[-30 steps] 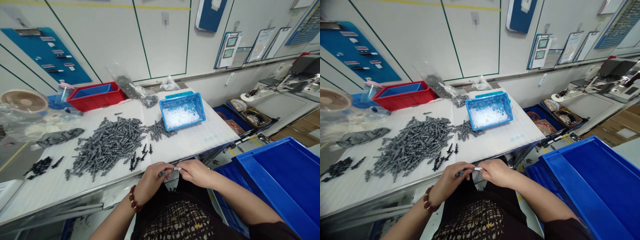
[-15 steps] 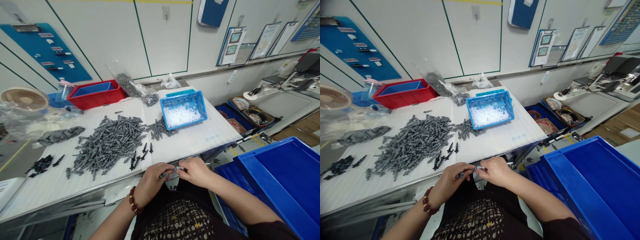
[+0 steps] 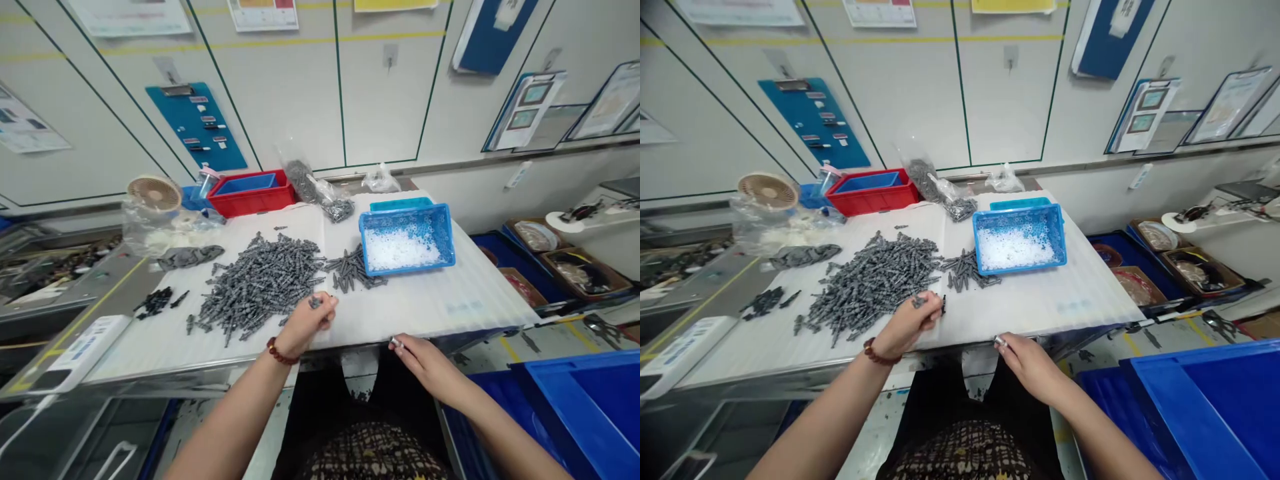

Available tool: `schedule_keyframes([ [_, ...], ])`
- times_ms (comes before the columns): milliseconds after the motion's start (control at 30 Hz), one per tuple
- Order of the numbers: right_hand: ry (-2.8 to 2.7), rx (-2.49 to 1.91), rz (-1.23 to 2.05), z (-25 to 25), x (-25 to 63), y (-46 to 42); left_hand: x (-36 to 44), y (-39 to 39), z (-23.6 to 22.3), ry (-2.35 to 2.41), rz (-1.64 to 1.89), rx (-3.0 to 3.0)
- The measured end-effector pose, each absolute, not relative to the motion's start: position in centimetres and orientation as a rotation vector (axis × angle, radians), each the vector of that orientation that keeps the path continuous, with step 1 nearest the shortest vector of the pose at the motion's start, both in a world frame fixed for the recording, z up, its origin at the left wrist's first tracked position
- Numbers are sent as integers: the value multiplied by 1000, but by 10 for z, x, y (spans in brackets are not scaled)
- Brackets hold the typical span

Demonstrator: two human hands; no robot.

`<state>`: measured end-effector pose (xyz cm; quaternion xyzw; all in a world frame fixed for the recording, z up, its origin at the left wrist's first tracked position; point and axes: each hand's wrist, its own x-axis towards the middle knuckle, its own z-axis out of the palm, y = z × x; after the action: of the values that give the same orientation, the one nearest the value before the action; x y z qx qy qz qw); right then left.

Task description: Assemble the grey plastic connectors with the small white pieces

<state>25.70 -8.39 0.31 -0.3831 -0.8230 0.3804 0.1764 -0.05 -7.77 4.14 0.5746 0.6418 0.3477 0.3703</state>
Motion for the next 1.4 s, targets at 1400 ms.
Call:
schedule_keyframes([
  [1400, -2699, -1017, 717, 48, 238, -100, 29, -128, 43, 1227, 798, 2285],
])
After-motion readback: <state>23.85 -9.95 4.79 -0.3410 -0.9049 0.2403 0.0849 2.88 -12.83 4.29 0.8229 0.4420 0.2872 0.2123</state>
